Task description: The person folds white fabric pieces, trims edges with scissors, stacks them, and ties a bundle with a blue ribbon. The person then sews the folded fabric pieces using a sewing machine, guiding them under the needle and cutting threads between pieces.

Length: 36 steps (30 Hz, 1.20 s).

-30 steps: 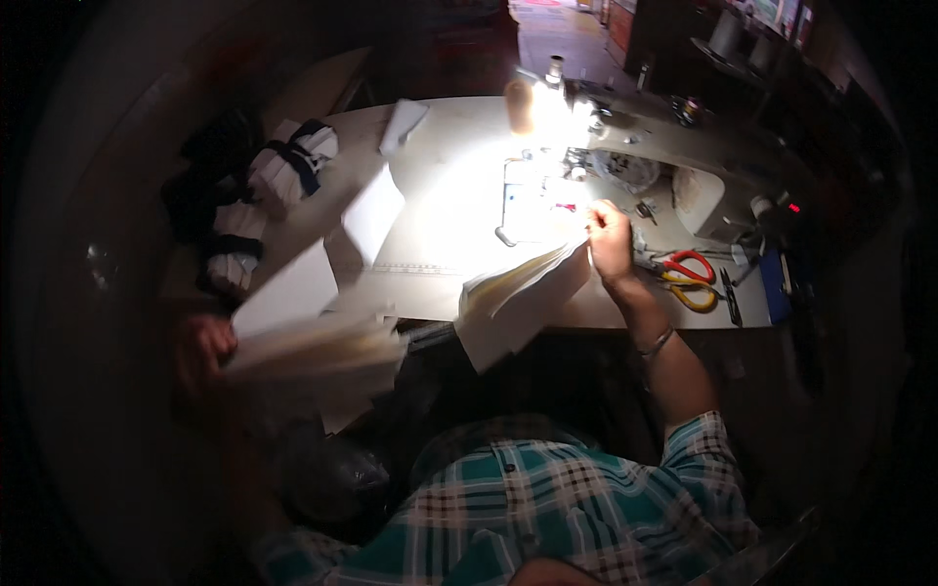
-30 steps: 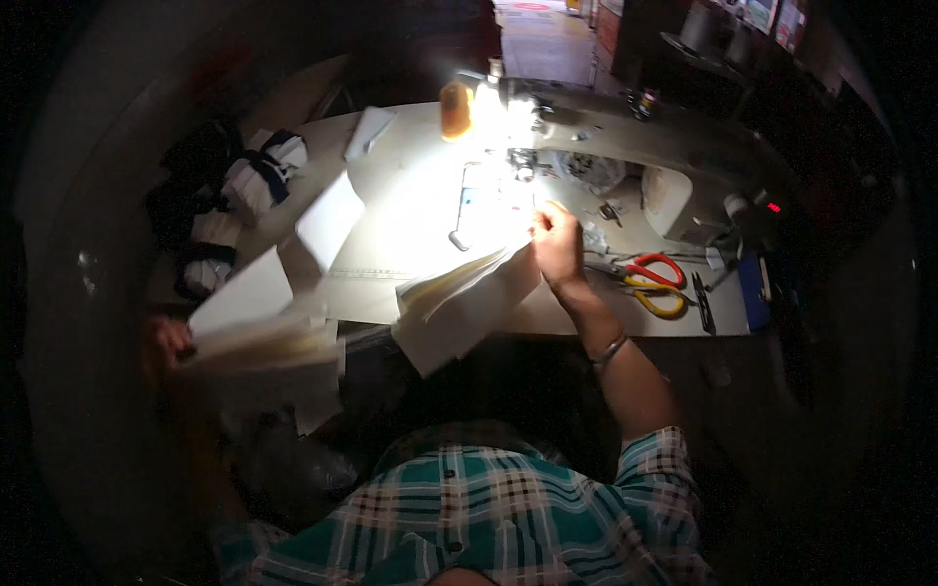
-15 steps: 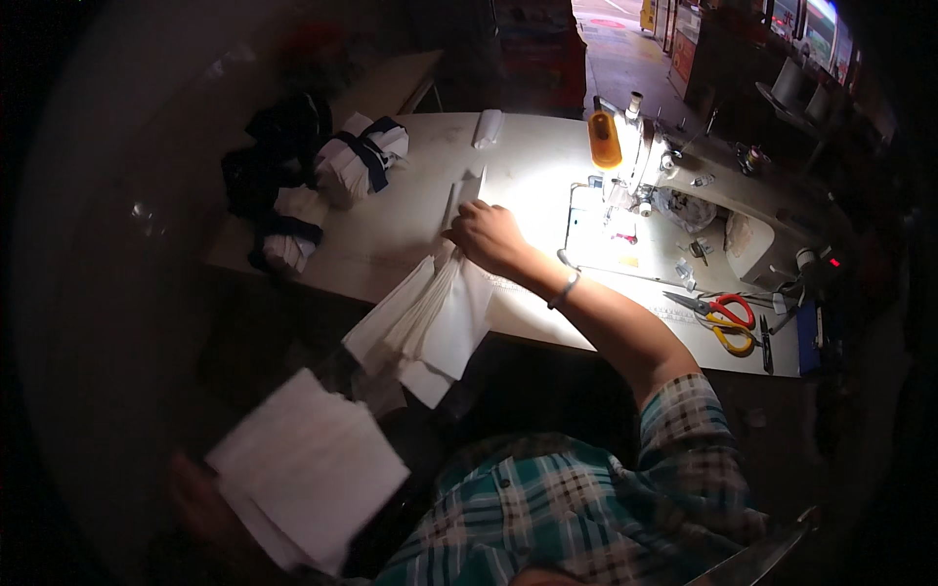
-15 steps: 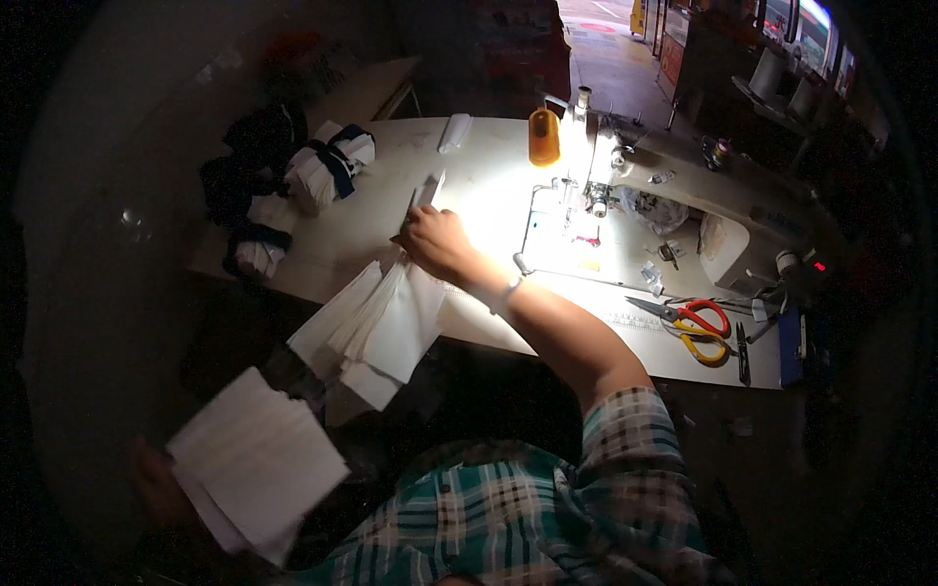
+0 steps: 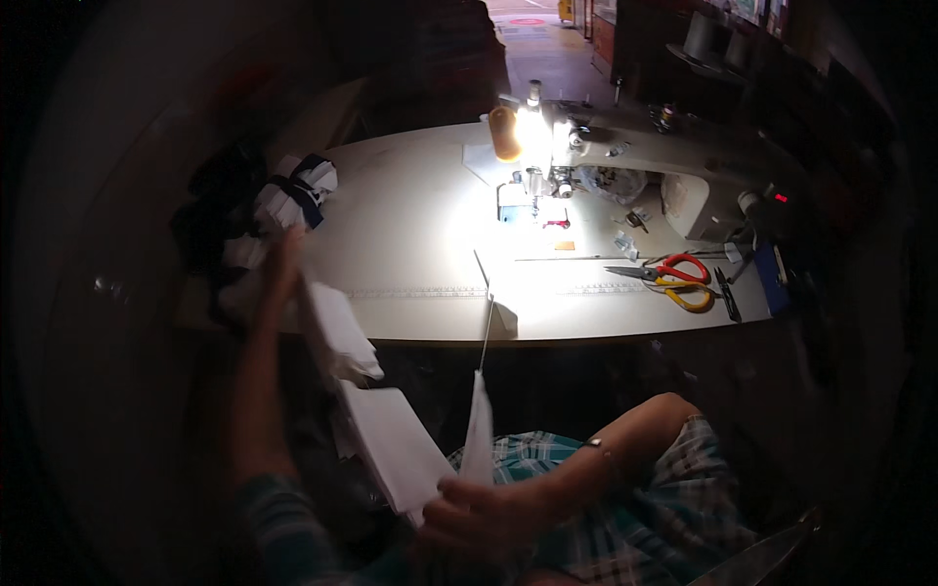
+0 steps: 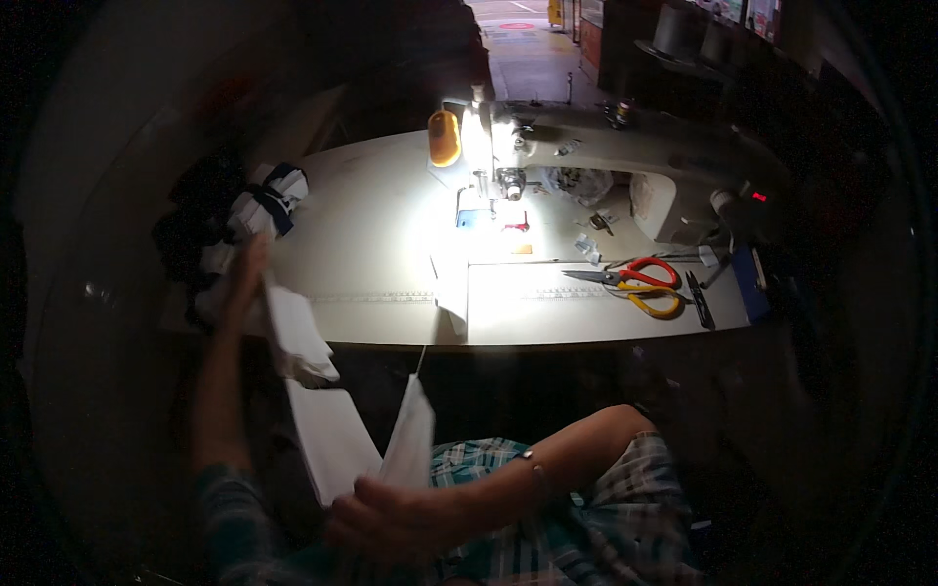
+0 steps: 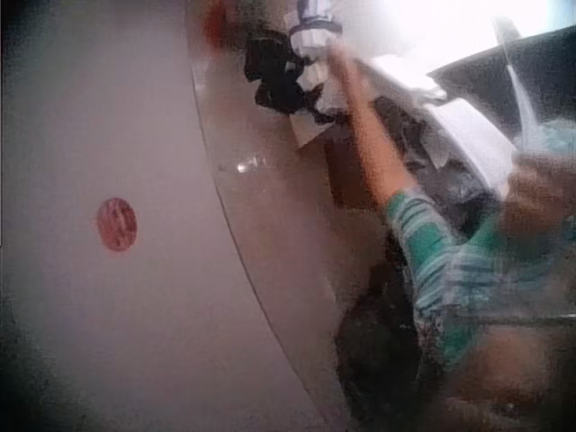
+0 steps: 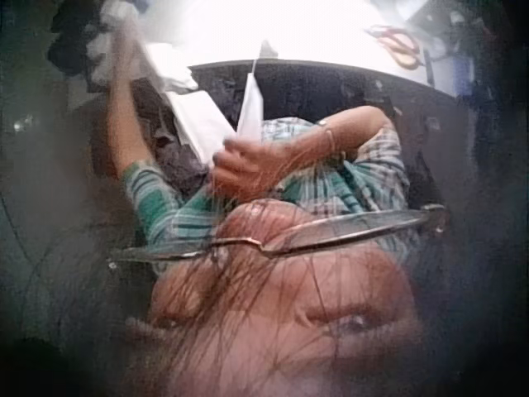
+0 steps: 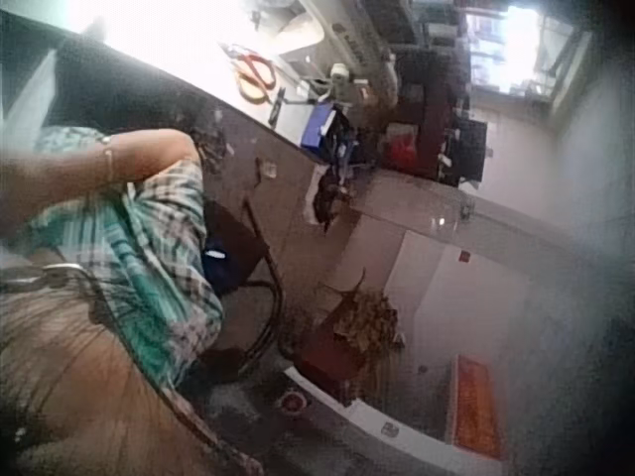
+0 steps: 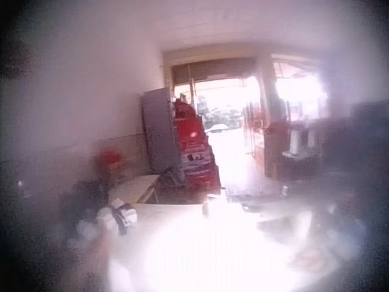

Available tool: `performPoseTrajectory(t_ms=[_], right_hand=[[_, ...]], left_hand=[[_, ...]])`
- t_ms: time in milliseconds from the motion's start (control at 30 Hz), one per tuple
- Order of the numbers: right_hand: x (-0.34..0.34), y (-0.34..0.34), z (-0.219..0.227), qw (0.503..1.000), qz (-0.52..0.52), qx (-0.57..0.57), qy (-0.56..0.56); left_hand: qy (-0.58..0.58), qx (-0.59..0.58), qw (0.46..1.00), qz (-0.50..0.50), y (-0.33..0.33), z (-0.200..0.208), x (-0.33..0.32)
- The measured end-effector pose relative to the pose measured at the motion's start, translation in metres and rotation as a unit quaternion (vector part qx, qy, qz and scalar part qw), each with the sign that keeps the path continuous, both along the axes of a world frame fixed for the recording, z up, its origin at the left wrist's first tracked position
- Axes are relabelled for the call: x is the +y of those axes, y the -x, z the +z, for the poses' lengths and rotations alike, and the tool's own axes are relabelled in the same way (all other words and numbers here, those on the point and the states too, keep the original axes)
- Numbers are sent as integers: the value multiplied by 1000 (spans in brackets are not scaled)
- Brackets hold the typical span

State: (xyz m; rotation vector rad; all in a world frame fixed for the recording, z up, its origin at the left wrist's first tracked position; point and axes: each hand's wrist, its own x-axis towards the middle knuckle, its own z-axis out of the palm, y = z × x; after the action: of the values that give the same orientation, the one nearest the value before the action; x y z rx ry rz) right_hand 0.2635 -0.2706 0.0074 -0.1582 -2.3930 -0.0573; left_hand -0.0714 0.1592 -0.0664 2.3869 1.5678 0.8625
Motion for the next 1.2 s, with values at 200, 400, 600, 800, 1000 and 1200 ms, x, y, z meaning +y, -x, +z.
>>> performPoseTrajectory(t_ms=[200, 400, 600, 800, 1000, 1200], right_hand=[[-22, 16, 18, 998, -52, 8, -18], [-45, -42, 24, 971, -221, 59, -64], [6, -197, -5, 721, -519, 352, 295], [149, -218, -72, 655, -403, 487, 414], [240, -161, -102, 672, -359, 406, 505], [342, -68, -128, 887, -293, 298, 194]], left_hand=[[159, 114, 965, -174, -304, 21, -85], [139, -94, 964, -206, -276, -14, -37], [-57, -77, 982, -163, -132, 48, -72], [-594, 122, 794, -45, 1, 61, -147], [-192, -46, 977, 83, 49, 74, -332], [-80, 32, 840, -536, 99, 102, -425]])
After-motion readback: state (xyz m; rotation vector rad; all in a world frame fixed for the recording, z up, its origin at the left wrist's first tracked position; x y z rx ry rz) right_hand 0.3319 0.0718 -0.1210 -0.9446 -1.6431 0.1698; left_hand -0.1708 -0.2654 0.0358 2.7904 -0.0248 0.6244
